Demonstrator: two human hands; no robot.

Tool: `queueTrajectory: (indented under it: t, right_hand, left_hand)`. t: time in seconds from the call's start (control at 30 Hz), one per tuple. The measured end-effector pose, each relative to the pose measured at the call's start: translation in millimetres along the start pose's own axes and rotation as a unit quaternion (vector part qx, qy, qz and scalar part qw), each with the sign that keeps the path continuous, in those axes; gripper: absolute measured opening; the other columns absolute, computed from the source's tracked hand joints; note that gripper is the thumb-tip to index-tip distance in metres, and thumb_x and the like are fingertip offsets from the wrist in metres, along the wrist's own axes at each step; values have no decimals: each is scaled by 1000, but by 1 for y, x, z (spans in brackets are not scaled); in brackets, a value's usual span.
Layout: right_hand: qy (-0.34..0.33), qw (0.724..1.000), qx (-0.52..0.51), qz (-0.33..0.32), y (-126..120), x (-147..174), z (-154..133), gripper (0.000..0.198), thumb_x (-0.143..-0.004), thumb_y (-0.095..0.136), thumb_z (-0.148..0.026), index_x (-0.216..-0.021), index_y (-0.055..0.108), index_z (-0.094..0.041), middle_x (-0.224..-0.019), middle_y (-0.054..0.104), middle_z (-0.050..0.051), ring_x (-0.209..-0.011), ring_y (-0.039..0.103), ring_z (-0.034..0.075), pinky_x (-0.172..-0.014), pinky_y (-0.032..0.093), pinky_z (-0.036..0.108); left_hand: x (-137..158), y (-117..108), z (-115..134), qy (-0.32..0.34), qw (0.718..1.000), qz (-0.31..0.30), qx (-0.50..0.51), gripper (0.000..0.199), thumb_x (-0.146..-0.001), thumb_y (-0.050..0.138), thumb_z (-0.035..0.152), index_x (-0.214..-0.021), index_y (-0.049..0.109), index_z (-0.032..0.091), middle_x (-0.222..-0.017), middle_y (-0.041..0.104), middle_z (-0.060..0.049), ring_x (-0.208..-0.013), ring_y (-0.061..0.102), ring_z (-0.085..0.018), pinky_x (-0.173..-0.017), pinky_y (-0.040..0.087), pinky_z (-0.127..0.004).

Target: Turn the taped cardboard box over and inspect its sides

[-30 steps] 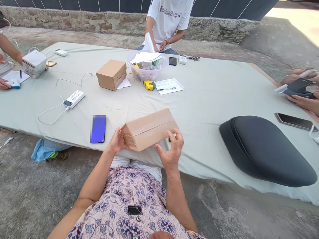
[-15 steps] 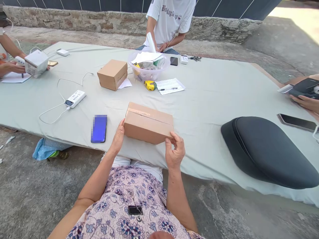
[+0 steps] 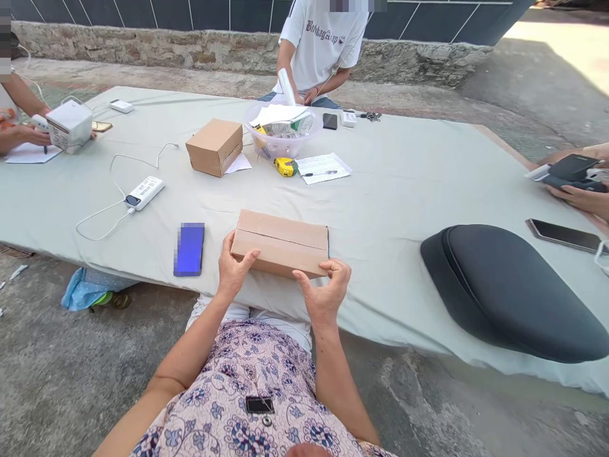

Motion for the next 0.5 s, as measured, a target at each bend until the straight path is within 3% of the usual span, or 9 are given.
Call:
queueTrajectory:
  t: [0.13,0.27,0.37,0.5]
  right_hand:
    - [13,999,43,-20,7,4,-10,73,-71,70,-76,-114,48,-21,-114,52,13,-115,50,31,-91,49,47]
    - [24,996,72,-44,8,3,-17,89,-71,67,-79,-131,42,-19,-125,52,18,-120,48,34,-97,47,54]
    - [31,995,84,-47,7,0,-18,91,-72,66,-79,-137,40,-20,-128,52,19,-122,48,36,-97,47,56]
    - [29,996,85,-29,3,-3,-18,83,-76,66,-74,-136,43,-21,-124,56,18,-116,53,34,-92,51,53]
  left_hand:
    - [12,0,5,12,999,16,-46,82,-67,84,55,-134,49,24,-139,56,-13,-134,50,-34,-114,41,-42]
    - [25,2,16,70,992,45,-92,108,-62,89,52,-147,30,24,-152,41,-17,-146,37,-34,-123,29,-46]
    - [29,7,17,80,990,45,-110,118,-61,89,54,-151,20,25,-156,36,-20,-149,33,-35,-124,26,-50]
    - [28,8,17,92,987,47,-119,115,-61,89,55,-150,23,26,-158,34,-19,-152,28,-35,-126,24,-50]
Point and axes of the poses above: each hand's wrist, its own x-axis away from the middle knuckle, its own y-axis out of the palm, z = x × y, the point moved 8 cm from there along -x, towards the middle knuckle
